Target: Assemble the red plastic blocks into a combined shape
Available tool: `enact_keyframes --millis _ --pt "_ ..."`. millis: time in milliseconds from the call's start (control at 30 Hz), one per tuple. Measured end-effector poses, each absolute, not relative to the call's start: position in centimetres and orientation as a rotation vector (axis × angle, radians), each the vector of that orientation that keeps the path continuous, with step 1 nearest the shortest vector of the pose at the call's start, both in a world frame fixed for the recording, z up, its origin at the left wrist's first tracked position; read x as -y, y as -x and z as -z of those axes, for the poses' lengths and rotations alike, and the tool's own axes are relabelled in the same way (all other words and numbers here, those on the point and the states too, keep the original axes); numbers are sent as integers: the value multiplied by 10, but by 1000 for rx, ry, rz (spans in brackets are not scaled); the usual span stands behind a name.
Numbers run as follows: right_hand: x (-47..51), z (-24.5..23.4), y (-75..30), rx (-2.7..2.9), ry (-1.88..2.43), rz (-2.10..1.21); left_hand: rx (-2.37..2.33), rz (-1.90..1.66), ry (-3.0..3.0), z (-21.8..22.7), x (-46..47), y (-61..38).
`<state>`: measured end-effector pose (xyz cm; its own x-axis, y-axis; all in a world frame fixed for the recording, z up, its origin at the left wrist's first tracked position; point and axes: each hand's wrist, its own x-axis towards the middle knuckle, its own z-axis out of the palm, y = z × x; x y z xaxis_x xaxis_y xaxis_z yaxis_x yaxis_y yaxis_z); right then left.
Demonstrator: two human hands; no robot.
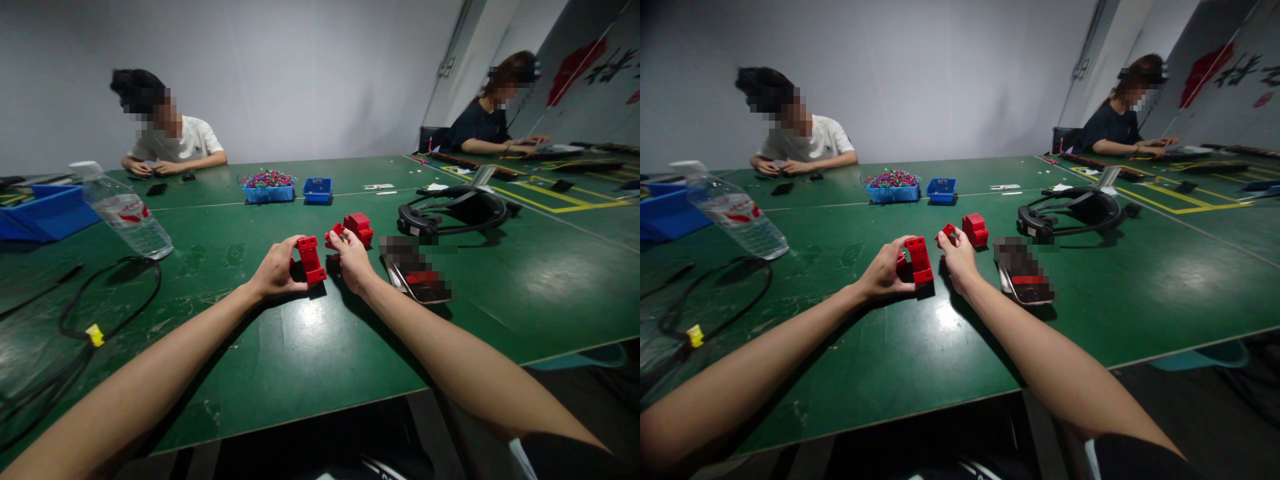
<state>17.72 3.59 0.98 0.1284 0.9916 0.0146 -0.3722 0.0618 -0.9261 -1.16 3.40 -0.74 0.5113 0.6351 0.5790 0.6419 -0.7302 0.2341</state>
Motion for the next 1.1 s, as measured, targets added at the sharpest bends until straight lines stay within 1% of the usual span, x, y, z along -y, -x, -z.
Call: enact_keyframes --millis 433,700,900,1100 --pt "-34 -15 -176 704 927 -1396 1122 1049 2733 8 -35 12" --pt "-31 -20 -175 737 943 -1390 1116 1048 2720 7 -33 11" --pt "-30 -19 -177 815 978 -1288 1145 1026 2725 7 -33 11" --pt "-31 -19 -177 729 966 -1279 1147 1056 2722 7 -33 11"
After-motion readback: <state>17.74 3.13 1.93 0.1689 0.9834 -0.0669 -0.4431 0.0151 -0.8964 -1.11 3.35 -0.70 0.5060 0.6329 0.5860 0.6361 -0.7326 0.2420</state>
